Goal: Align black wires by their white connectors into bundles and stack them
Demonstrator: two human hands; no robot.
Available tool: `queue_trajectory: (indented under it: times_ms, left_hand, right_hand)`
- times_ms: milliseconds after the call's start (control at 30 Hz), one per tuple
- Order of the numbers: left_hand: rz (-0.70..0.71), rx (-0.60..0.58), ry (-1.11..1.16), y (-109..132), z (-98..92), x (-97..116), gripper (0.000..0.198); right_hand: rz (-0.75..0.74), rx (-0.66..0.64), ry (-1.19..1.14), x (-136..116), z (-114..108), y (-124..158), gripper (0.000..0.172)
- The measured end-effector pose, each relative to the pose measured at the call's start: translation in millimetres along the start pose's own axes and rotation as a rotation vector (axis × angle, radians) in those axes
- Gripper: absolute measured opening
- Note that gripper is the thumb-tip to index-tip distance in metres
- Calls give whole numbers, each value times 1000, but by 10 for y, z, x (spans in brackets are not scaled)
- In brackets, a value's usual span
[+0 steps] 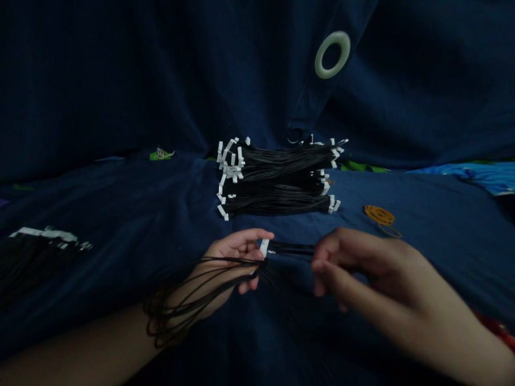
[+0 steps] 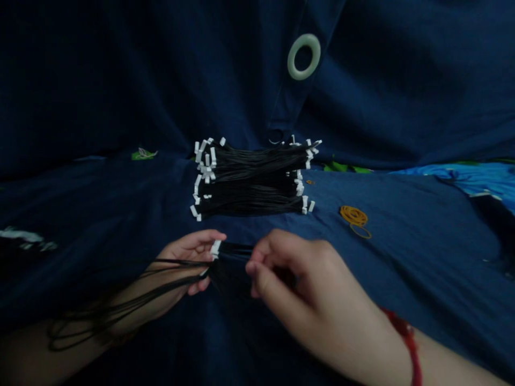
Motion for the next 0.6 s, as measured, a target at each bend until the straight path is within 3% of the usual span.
queue_trajectory:
  times_ms: [100,200,600]
  left_hand:
    - [-35,-1,9,36,35,54,24]
    - [-62,-21,32,70,53,86,24]
    - [-26,9,56,96,59,75,26]
  right_hand:
    - [-233,89,310,42,144,85,7]
    - [-361,165,421,75,189,115,5]
    - [-411,177,450,79,172,100,6]
Point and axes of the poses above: each hand's wrist, its own y-axis away from the middle knuckle, its own z-axis out of the palm, x = y × z, the point moved 1 cm from there along -y, towards the middle knuckle, and after that the axes turned 7 degrees about x, right-handed, at the moved point
